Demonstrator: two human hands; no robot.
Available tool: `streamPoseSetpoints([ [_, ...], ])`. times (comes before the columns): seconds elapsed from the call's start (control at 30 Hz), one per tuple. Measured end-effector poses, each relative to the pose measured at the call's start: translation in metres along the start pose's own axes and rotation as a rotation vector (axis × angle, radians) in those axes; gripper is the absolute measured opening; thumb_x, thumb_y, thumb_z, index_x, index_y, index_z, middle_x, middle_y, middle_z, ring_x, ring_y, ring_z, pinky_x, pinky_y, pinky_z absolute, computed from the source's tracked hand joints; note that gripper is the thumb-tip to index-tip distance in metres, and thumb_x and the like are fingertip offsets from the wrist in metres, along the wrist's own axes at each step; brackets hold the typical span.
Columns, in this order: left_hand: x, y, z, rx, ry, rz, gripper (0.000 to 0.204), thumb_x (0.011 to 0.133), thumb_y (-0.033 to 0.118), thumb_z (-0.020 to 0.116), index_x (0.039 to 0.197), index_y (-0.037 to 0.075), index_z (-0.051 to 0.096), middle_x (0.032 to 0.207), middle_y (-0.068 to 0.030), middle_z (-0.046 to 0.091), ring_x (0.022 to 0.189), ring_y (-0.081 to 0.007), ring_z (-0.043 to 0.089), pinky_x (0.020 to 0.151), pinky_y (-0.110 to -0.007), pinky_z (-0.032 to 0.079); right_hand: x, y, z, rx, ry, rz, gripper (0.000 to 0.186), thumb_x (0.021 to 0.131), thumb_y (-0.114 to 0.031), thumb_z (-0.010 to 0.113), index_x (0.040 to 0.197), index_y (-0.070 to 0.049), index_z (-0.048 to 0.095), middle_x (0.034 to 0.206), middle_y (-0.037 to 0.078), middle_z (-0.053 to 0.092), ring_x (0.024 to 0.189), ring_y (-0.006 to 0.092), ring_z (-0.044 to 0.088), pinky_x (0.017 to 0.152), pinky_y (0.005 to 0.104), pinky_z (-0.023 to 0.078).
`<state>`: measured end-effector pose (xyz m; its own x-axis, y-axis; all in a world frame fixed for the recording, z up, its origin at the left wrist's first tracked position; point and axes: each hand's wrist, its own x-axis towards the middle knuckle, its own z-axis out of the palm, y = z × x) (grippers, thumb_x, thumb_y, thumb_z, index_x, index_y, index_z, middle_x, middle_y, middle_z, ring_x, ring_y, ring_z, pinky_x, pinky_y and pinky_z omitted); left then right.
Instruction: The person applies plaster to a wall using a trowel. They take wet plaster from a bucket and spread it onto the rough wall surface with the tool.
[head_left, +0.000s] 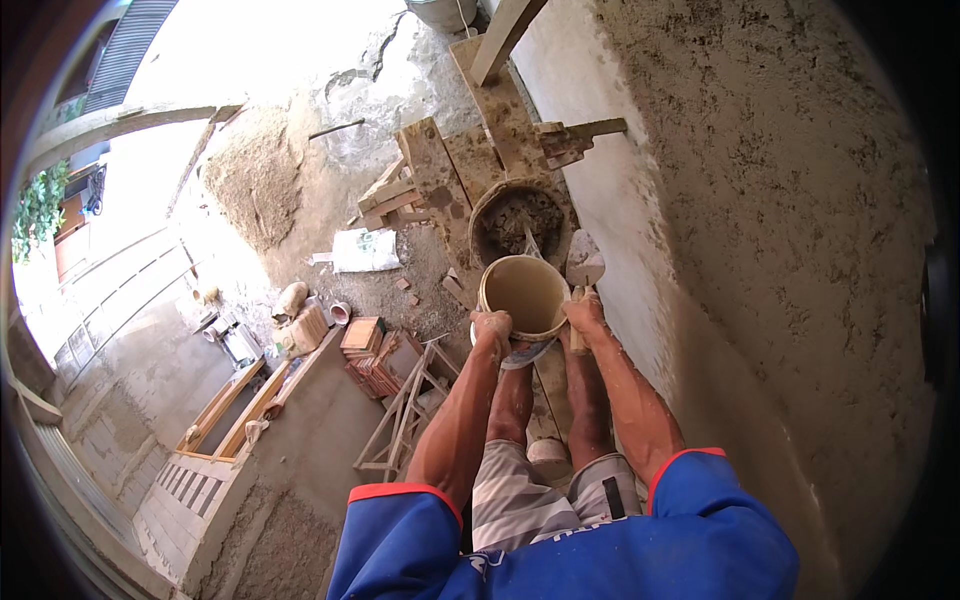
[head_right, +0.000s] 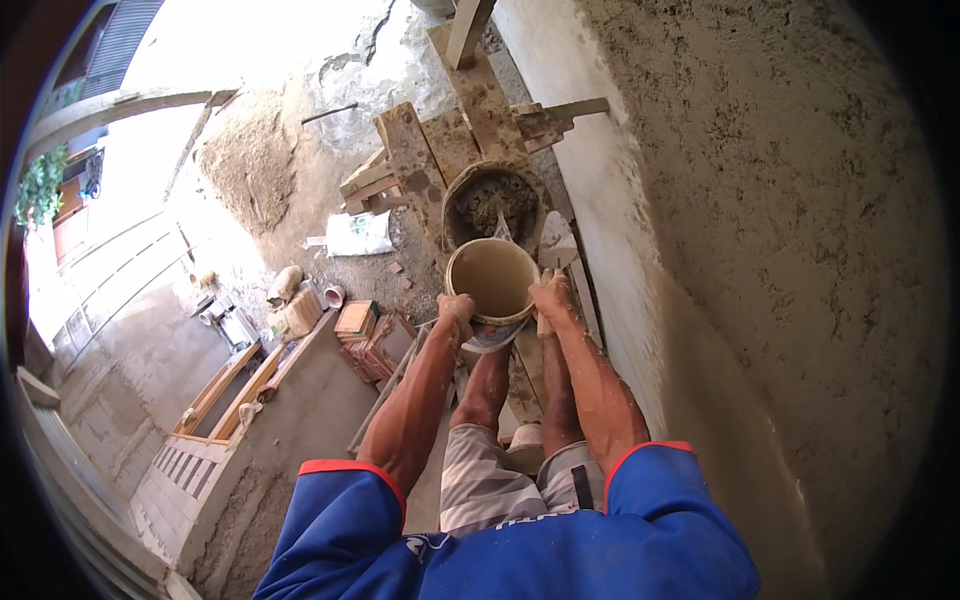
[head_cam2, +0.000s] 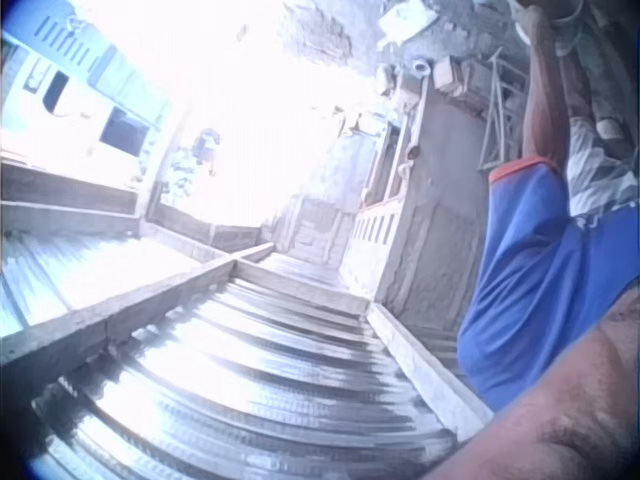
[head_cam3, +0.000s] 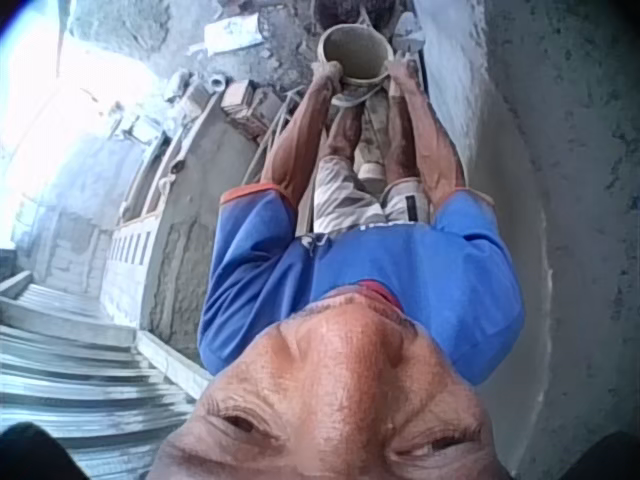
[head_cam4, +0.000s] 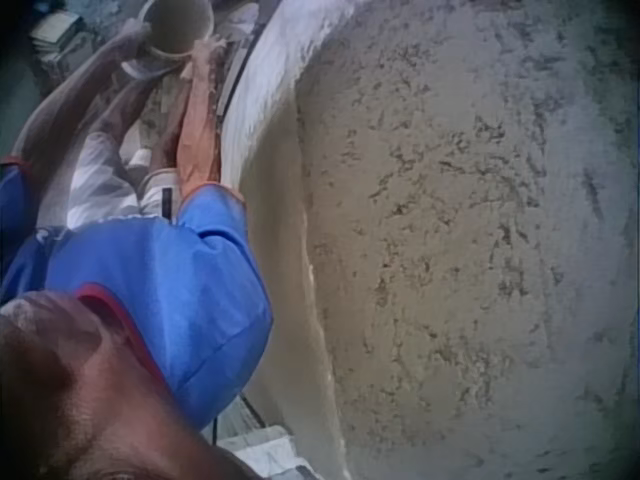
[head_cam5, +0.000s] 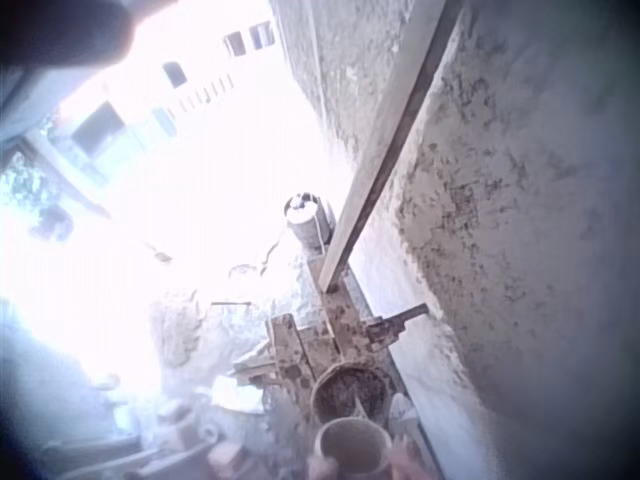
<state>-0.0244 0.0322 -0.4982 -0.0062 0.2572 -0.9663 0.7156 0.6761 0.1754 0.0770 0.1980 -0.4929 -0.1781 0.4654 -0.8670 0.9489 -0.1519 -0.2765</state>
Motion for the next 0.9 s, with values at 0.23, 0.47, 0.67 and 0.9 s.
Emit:
streamPoseSetpoints([
  [0.23, 0.003, 0.001, 0.002, 0.004, -0.018, -0.005, 0.060, 0.060, 0.060, 0.081, 0.103, 0.019, 0.075, 0.106, 0.0016, 0.072, 0.097, -0.0185, 0.069, 0.079, -0.042, 0.045, 0.003, -0.001, 0.001, 0.011, -0.018, 0.030, 0.070, 0.072, -0.008, 0.064, 0.135, 0.004, 0.038, 0.109, 0.026, 0.061, 0.082, 0.0353, 0.069, 0.049, 0.0400, 0.057],
  [0.47, 0.013, -0.005, 0.011, -0.002, -0.037, 0.010, 0.063, 0.061, 0.062, 0.079, 0.106, 0.019, 0.074, 0.108, 0.0015, 0.072, 0.100, -0.0193, 0.068, 0.080, -0.040, 0.044, -0.007, -0.017, -0.002, 0.022, 0.011, 0.110, 0.064, 0.067, -0.014, 0.066, 0.127, 0.004, 0.050, 0.111, 0.024, 0.064, 0.100, 0.0347, 0.065, 0.080, 0.0410, 0.054],
  [0.67, 0.012, -0.010, 0.013, -0.123, -0.008, 0.059, 0.061, 0.060, 0.057, 0.083, 0.106, 0.018, 0.073, 0.112, 0.0006, 0.070, 0.100, -0.0188, 0.067, 0.083, -0.038, 0.044, -0.006, -0.023, -0.004, -0.034, -0.009, 0.082, 0.066, 0.067, -0.015, 0.066, 0.126, 0.006, 0.049, 0.114, 0.026, 0.063, 0.103, 0.0365, 0.064, 0.082, 0.0412, 0.054],
  [0.9, 0.023, -0.011, 0.026, -0.887, 0.018, -0.128, 0.055, 0.066, 0.040, 0.082, 0.112, 0.014, 0.067, 0.110, -0.0010, 0.070, 0.101, -0.0183, 0.066, 0.089, -0.034, 0.045, 0.012, -0.016, 0.002, -0.168, 0.028, -0.037, 0.066, 0.068, -0.016, 0.066, 0.126, 0.009, 0.048, 0.112, 0.028, 0.063, 0.102, 0.0360, 0.065, 0.083, 0.0407, 0.054],
])
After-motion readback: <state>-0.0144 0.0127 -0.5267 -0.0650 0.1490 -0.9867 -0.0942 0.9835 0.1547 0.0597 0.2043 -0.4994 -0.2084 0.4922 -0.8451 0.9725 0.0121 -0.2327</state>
